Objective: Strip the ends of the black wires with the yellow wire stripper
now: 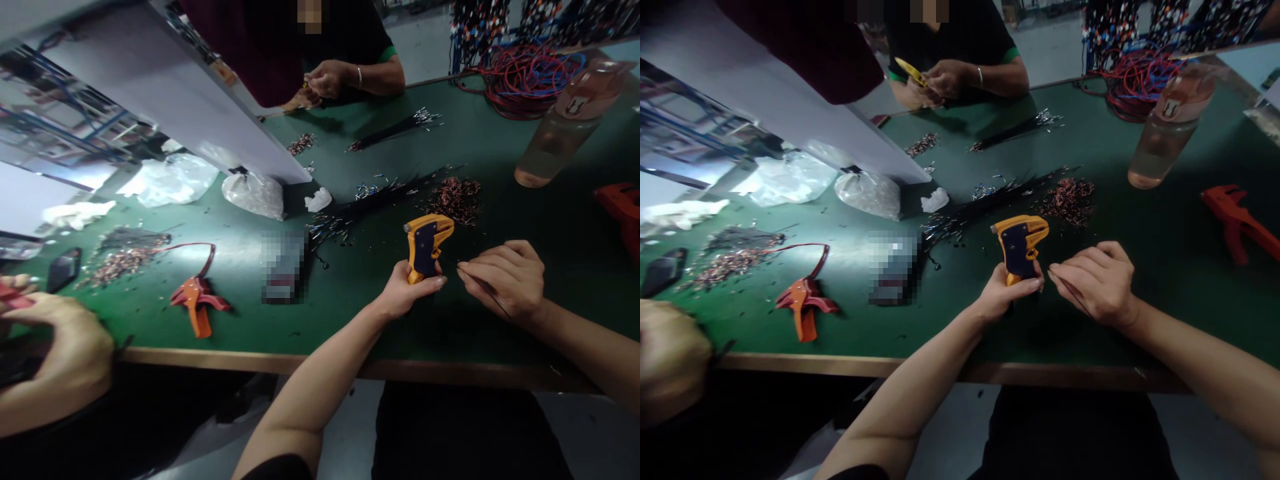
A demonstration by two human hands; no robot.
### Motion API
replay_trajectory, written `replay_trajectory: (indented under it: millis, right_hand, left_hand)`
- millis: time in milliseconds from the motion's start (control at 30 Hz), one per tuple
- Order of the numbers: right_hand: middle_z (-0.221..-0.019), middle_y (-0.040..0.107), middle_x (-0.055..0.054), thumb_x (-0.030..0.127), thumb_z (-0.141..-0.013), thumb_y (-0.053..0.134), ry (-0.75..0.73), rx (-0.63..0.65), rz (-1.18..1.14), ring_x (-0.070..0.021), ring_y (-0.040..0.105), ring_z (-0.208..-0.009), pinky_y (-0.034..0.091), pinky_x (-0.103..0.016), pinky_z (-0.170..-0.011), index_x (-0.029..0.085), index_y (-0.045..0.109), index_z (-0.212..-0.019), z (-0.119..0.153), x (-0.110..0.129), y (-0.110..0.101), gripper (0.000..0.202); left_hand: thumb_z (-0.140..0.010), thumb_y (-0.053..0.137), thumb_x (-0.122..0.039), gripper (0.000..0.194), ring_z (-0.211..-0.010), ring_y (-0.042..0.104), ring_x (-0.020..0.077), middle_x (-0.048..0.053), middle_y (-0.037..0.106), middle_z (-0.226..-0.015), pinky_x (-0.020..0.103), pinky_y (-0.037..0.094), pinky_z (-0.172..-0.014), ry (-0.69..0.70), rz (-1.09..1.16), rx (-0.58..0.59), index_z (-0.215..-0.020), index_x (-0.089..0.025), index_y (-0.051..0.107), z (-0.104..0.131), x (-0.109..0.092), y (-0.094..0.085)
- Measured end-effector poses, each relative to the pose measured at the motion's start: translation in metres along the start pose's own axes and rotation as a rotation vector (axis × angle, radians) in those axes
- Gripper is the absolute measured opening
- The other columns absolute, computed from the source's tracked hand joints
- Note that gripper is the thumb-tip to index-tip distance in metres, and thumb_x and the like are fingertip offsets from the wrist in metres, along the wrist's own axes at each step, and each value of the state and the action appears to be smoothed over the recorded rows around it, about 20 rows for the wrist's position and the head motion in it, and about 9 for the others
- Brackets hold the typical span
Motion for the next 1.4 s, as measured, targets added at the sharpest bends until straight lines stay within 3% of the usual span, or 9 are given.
replay_trajectory:
  millis: [533,767,1133,1300,1400]
  right_hand:
    - [-0.073,0.077,0.002,0.018,-0.09,0.068,-0.007,-0.039,-0.02,-0.0131,0.068,-0.06,0.04,-0.034,-0.067,0.023,0.067,-0.091,-0.002,0.003,0.0,0.005]
    - [-0.074,0.077,0.002,0.017,-0.09,0.068,0.006,-0.071,-0.039,-0.0133,0.068,-0.062,0.04,-0.035,-0.069,0.022,0.068,-0.093,0.003,0.001,0.006,0.006]
    - [-0.075,0.077,0.002,0.017,-0.091,0.066,0.007,-0.071,-0.073,-0.0133,0.068,-0.063,0.04,-0.034,-0.068,0.022,0.066,-0.093,0.003,0.0,0.004,0.005]
    - [-0.074,0.077,0.002,0.014,-0.089,0.066,0.066,-0.046,-0.126,-0.0141,0.069,-0.063,0.042,-0.035,-0.07,0.023,0.068,-0.091,0.003,-0.004,0.002,0.009]
    - [-0.075,0.077,0.003,0.014,-0.09,0.066,0.137,-0.087,-0.145,-0.0144,0.07,-0.062,0.043,-0.034,-0.069,0.023,0.069,-0.09,0.007,-0.013,0.006,0.009]
  left_hand:
    - [-0.062,0.083,-0.047,0.038,-0.058,0.047,0.0108,-0.001,0.056,-0.059,0.027,0.04,-0.059,0.05,-0.178,-0.017,-0.066,-0.016,0.063,0.003,-0.007,0.0]
    - [-0.063,0.082,-0.051,0.044,-0.049,0.039,0.0079,-0.005,0.048,-0.049,0.025,0.031,-0.05,0.053,-0.159,-0.089,-0.058,-0.018,0.053,0.001,0.0,-0.001]
    - [-0.063,0.084,-0.051,0.046,-0.047,0.039,0.0076,-0.004,0.049,-0.047,0.026,0.031,-0.05,0.062,-0.164,-0.08,-0.055,-0.018,0.053,0.0,-0.003,-0.002]
    - [-0.063,0.084,-0.043,0.039,-0.044,0.042,0.0083,-0.006,0.047,-0.045,0.026,0.034,-0.049,0.098,-0.001,-0.214,-0.059,-0.019,0.054,-0.008,0.002,-0.017]
    - [-0.059,0.084,-0.036,0.03,-0.052,0.052,0.0112,-0.004,0.055,-0.055,0.027,0.045,-0.057,0.195,0.205,-0.227,-0.07,-0.019,0.061,-0.013,-0.004,-0.031]
Point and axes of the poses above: each hand's wrist, its own z-axis away from the middle knuckle, its own y-axis out of the palm, x = y × z, the point moved 4 cm from there along -z, towards the middle knuckle
